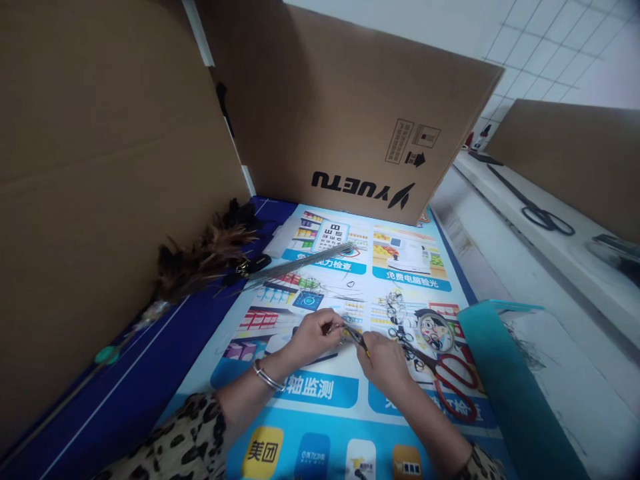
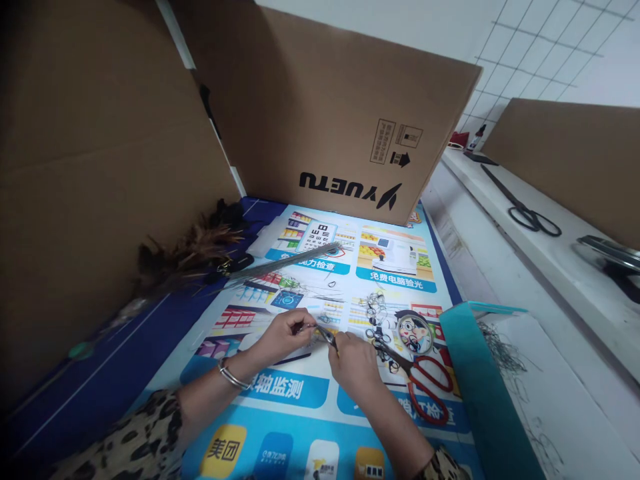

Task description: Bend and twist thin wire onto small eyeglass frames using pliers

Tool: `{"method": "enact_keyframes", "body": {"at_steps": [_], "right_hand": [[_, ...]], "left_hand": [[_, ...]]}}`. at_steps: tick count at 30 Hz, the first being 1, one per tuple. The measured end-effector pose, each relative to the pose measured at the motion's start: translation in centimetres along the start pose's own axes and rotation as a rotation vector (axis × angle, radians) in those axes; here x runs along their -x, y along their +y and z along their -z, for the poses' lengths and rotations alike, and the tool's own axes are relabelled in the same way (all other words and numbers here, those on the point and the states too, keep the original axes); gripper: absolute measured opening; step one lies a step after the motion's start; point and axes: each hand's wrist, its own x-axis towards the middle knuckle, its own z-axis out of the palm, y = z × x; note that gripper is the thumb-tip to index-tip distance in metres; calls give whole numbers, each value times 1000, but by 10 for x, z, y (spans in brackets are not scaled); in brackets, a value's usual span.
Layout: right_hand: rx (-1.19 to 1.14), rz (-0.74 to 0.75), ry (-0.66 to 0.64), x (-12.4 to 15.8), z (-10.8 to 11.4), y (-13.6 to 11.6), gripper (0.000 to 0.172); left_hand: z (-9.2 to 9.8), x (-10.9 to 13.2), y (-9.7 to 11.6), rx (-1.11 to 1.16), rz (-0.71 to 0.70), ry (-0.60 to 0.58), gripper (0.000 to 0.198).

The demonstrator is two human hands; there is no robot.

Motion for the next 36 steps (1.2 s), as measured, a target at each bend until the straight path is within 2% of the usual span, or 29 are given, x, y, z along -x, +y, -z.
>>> {"method": "enact_keyframes", "body": {"at_steps": [11,23,28,36], "right_hand": [[-44,5,29,-2,-2,2,18],[-80,3,88,-1,-4,2,19],[-62,13,103,-1,-2,2,15],[-25,44,40,-2,1,5,16]], "left_hand": [[2,0,4,121,40,-42,8],[6,-1,7,125,37,-64,10],[7,-2,6,224,99,-123,10],[9,-3,2,382,220,-210,11]]}}
